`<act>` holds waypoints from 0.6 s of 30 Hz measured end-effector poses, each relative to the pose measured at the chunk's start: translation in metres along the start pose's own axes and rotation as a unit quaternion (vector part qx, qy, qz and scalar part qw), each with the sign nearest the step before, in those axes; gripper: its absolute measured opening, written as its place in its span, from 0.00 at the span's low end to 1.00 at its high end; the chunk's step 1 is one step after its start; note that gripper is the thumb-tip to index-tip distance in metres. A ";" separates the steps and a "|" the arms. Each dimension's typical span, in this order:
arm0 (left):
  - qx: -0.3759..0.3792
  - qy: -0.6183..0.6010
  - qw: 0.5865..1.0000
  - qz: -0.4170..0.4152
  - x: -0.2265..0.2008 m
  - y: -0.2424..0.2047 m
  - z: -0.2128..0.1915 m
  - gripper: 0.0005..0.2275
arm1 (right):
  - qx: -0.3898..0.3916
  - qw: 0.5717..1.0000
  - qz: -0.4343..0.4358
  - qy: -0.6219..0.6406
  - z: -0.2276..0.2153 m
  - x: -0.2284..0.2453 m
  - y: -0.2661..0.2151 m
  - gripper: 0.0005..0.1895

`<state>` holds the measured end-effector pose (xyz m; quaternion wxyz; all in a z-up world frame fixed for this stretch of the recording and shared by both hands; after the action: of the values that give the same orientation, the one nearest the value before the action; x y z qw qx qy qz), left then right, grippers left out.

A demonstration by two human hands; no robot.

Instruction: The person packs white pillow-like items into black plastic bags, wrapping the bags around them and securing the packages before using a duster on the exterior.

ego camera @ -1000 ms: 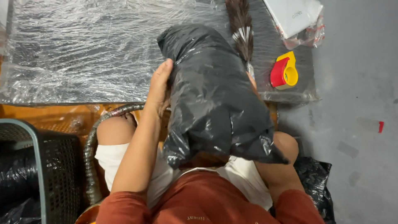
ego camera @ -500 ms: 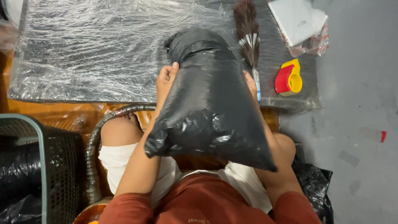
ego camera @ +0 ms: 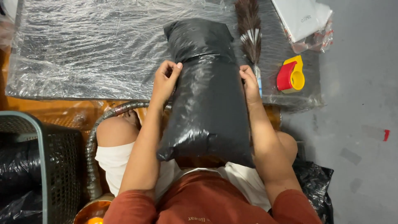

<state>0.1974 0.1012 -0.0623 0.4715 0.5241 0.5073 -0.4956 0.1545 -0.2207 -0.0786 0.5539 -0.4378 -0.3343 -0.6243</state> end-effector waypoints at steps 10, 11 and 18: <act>0.002 0.115 0.963 0.243 -0.080 -0.030 -0.001 0.08 | 0.069 0.983 -0.107 -0.135 0.033 0.041 -0.014 0.09; 0.004 0.115 0.963 0.244 -0.090 -0.033 -0.002 0.08 | 0.067 0.983 -0.108 -0.134 0.034 0.047 -0.016 0.09; 0.055 0.180 0.913 0.362 -0.131 -0.055 0.008 0.06 | 0.169 0.927 -0.176 -0.283 0.062 0.069 -0.023 0.07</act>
<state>0.1429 0.0868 0.0688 0.4897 0.7774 0.3310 -0.2152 0.1422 -0.1882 0.0109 0.3832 -0.4301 -0.6497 -0.4960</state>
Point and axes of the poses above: each hand's wrist, its own y-axis towards the middle knuckle, its own z-axis out of the palm, x = y × z, the point moved 8 cm from there along y, towards the middle knuckle, and after that the axes turned 7 degrees about y, right-handed, at the moved point
